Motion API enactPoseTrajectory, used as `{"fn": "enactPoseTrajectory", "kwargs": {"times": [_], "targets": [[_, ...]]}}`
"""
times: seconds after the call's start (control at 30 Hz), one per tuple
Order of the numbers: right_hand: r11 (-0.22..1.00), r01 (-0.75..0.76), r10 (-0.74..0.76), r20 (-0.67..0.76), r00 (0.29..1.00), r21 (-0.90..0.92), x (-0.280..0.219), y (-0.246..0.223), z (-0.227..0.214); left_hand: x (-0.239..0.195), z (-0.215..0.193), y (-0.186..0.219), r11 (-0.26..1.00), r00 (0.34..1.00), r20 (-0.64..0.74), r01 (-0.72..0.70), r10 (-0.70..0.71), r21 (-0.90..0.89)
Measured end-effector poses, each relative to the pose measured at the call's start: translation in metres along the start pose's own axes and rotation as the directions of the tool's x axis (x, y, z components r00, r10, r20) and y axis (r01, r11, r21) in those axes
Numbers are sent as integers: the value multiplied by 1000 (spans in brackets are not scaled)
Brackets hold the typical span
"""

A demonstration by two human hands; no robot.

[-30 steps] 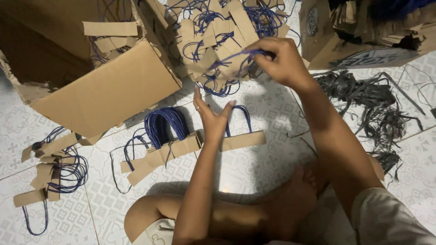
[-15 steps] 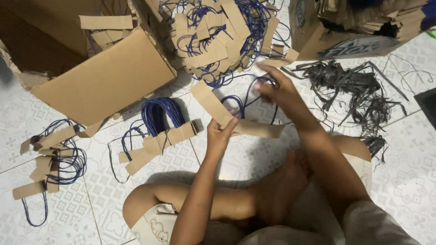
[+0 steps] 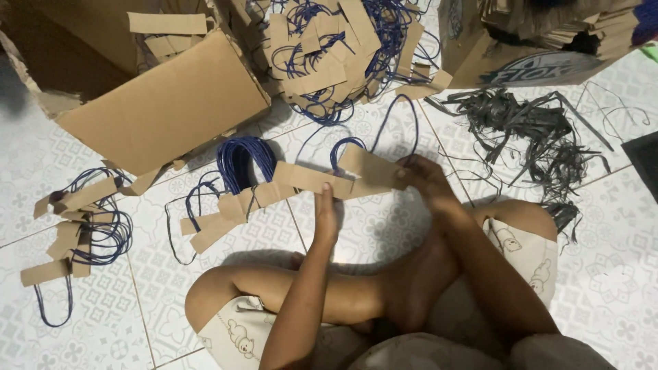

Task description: The person sits on the floor and repeatedly wraps blue cables around rectangular cardboard pieces. They fold the cardboard over the cable to secure it, then place the finished bundle into a nearby box. The process is repeated multiple times with new cables and cardboard pieces.

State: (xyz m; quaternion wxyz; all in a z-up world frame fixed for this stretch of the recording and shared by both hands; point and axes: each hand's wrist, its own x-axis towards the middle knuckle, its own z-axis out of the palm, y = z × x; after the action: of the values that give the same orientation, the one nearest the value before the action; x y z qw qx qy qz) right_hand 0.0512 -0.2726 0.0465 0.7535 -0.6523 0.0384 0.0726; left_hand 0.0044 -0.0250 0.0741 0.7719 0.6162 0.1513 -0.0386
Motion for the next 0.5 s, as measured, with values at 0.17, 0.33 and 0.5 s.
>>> {"fn": "enactPoseTrajectory", "kwargs": {"times": [0.17,0.33,0.5], "targets": [[999,-48,48,18,999,14,2,19,45,23,1,-88,993,981,173,-101,87,69],[994,-15,15,-2,1000,-108,5,23,50,27,0,-113,996,951,296,-87,91,-26],[934,0,-13,-33,999,-358,-3,7,57,10,6,-53,983,937,348,50,15,-176]]}}
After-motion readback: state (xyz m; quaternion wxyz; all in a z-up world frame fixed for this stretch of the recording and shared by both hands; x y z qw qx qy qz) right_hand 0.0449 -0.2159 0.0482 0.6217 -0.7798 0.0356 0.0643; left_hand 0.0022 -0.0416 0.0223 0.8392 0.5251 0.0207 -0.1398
